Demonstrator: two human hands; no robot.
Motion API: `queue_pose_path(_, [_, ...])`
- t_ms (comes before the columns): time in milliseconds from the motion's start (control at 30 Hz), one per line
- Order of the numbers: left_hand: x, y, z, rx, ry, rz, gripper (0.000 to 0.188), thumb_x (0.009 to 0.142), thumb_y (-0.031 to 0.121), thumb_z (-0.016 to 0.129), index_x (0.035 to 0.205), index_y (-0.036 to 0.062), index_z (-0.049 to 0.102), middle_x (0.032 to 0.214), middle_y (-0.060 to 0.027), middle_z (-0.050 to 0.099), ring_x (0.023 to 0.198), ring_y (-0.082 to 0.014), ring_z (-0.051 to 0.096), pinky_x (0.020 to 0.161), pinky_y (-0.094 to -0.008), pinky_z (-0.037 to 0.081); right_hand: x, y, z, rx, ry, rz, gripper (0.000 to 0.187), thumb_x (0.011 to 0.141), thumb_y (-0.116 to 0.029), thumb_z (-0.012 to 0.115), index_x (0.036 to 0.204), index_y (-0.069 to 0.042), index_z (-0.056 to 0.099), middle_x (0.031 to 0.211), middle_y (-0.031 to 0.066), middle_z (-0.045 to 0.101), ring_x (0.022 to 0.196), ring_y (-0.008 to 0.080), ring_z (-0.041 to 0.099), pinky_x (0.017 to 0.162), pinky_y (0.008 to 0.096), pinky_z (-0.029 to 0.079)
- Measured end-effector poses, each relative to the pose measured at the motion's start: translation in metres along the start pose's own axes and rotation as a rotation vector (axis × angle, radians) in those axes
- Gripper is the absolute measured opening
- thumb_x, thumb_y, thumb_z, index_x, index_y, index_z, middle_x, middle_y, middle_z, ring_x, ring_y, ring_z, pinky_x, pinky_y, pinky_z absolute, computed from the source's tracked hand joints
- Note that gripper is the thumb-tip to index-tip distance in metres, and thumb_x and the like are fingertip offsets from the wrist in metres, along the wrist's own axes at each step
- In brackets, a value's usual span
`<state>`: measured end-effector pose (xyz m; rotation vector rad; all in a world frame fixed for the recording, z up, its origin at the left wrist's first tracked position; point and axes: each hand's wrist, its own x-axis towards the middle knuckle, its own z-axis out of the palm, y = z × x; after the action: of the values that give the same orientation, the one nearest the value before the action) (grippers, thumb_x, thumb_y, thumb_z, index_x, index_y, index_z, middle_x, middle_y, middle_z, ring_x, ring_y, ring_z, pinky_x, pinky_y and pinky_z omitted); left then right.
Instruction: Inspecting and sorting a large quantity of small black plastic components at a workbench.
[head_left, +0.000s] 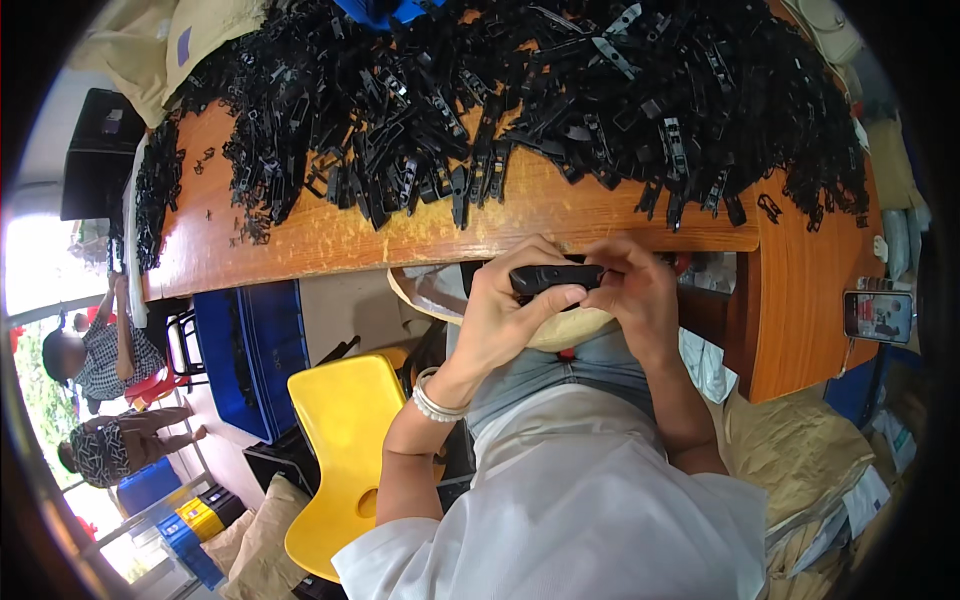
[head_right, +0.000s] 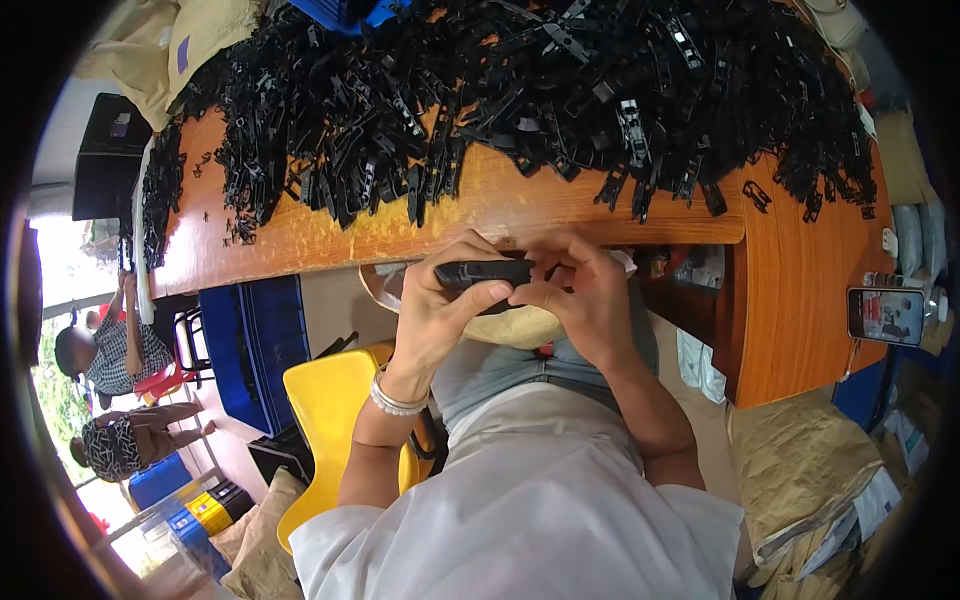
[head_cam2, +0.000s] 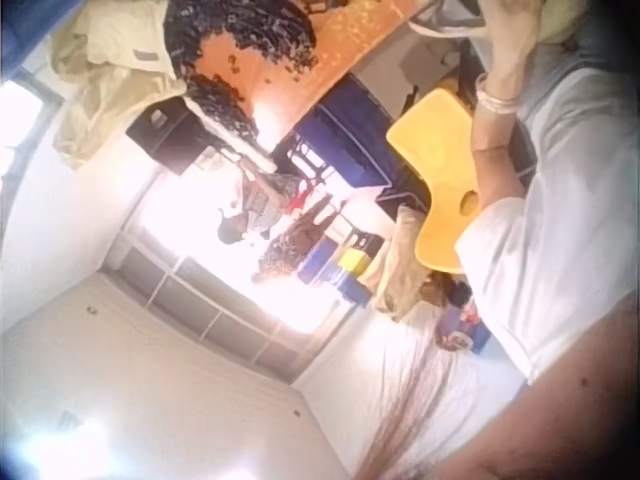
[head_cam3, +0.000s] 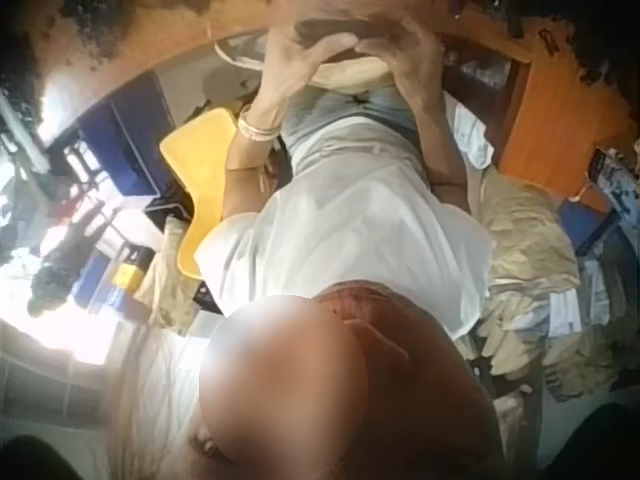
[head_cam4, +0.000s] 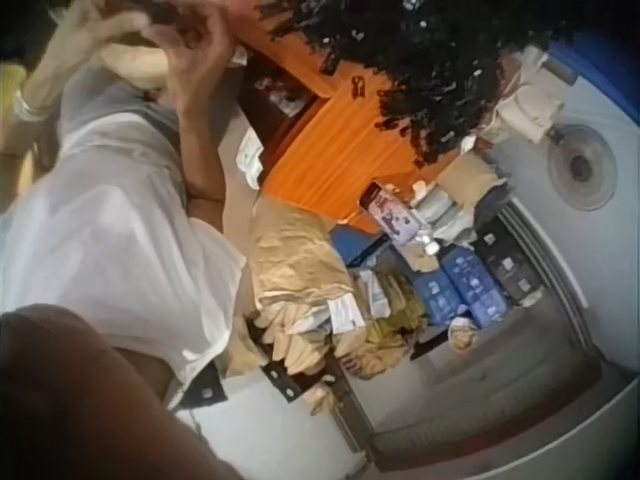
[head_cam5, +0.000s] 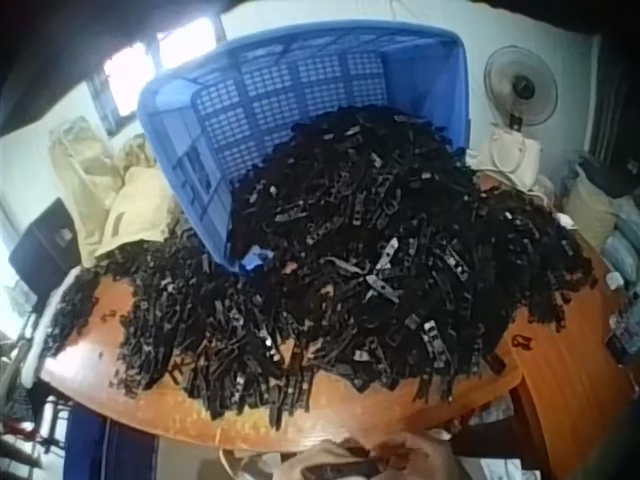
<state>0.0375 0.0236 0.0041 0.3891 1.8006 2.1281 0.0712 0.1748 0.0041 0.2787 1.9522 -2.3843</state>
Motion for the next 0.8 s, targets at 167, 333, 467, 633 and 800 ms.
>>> queue_pose_path(167, [0.008, 0.000, -0.005, -0.122, -0.086, -0.081, 0.016, 0.074, 0.009, 0.064, 0.081, -0.0031, 0.058, 0.079, -0.0069, 0.055, 0.070, -0.0149, 0.050, 0.063, -0.0241, 0.039, 0.006, 0.000, -0.001, -0.036, -0.064, -0.203, 0.025, 0.066, 0.001, 0.067, 0.090, 0.002, 0.061, 0.084, 0.0010, 0.054, 0.070, 0.0070, 0.050, 0.058, 0.0179, 0.038])
queue_pose_path(333, [0.080, 0.007, -0.045, 0.406, -0.322, 0.399, 0.026, 0.078, 0.022, 0.060, 0.089, -0.0007, 0.060, 0.080, -0.0088, 0.059, 0.073, -0.0175, 0.055, 0.064, -0.0283, 0.044, 0.017, 0.004, -0.019, 0.110, 0.143, -0.086, 0.022, 0.075, -0.007, 0.059, 0.092, 0.007, 0.058, 0.082, 0.0077, 0.055, 0.061, 0.0101, 0.051, 0.053, 0.0194, 0.038])
queue_pose_path(467, [0.171, 0.019, -0.097, 0.714, 0.247, 0.300, 0.014, 0.078, 0.010, 0.058, 0.085, -0.0009, 0.062, 0.069, -0.0090, 0.062, 0.061, -0.0145, 0.058, 0.058, -0.0253, 0.046, 0.010, 0.015, -0.022, 0.146, 0.164, -0.030, 0.021, 0.076, -0.004, 0.057, 0.094, 0.005, 0.057, 0.068, 0.0056, 0.055, 0.053, 0.0100, 0.049, 0.055, 0.0209, 0.042])
queue_pose_path(633, [0.249, 0.021, -0.086, 0.902, 0.303, 0.598, 0.011, 0.074, 0.008, 0.059, 0.080, -0.0009, 0.063, 0.073, -0.0139, 0.062, 0.067, -0.0224, 0.061, 0.063, -0.0276, 0.047, 0.005, 0.019, -0.021, 0.129, 0.199, 0.090, 0.018, 0.073, -0.002, 0.054, 0.090, 0.004, 0.057, 0.062, 0.0024, 0.051, 0.051, 0.0085, 0.047, 0.058, 0.0232, 0.045])
queue_pose_path(800, [0.305, 0.008, -0.067, 1.005, 0.358, 0.793, 0.019, 0.071, 0.003, 0.054, 0.088, 0.0004, 0.062, 0.079, -0.0159, 0.061, 0.073, -0.0289, 0.060, 0.070, -0.0313, 0.047, 0.009, 0.018, -0.021, 0.097, 0.177, 0.110, 0.015, 0.073, -0.001, 0.053, 0.085, 0.006, 0.057, 0.066, 0.0043, 0.051, 0.053, 0.0087, 0.048, 0.055, 0.0217, 0.043])
